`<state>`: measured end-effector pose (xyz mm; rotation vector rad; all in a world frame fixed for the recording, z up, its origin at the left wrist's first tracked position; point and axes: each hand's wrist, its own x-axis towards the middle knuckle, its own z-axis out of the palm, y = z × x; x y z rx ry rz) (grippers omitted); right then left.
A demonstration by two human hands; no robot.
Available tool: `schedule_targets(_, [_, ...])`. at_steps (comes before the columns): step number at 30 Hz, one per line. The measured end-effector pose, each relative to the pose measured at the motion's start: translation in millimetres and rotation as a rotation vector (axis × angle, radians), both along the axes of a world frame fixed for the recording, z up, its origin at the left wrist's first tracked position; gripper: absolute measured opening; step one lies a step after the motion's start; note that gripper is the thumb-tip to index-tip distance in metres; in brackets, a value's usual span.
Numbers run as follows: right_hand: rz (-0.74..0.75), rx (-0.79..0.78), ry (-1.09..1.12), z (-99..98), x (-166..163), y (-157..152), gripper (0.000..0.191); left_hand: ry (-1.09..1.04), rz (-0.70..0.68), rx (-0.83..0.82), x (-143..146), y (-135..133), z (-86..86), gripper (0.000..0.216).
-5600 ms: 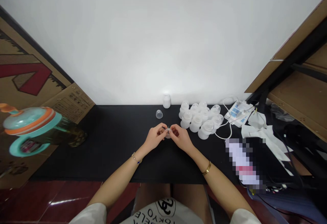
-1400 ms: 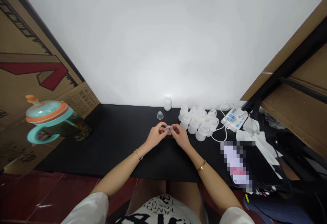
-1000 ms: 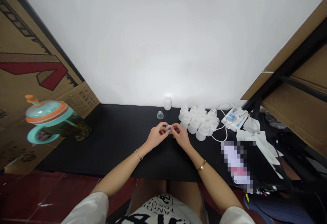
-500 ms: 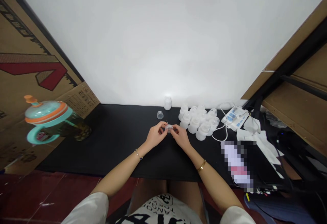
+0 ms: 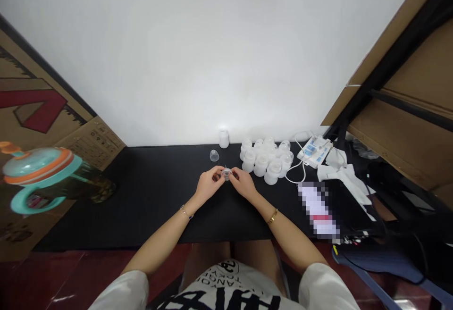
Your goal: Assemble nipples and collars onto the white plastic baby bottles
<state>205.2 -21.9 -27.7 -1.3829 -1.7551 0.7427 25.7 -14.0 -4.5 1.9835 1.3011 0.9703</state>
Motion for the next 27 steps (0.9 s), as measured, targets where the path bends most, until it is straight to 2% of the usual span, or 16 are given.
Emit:
schedule_targets(15, [0.027,-0.005,-0.042,4.9,0.7,-1.5,0.020,-0.005,-0.008,-0.021,-0.3,-0.3,-1.0,0.018])
schedule_targets(27, [0.000,0.064,-0.075,6.2,-1.7,-1.6,0.024,-0.017,-0.018,-0.017,0.6,-2.7,3.7,0.010])
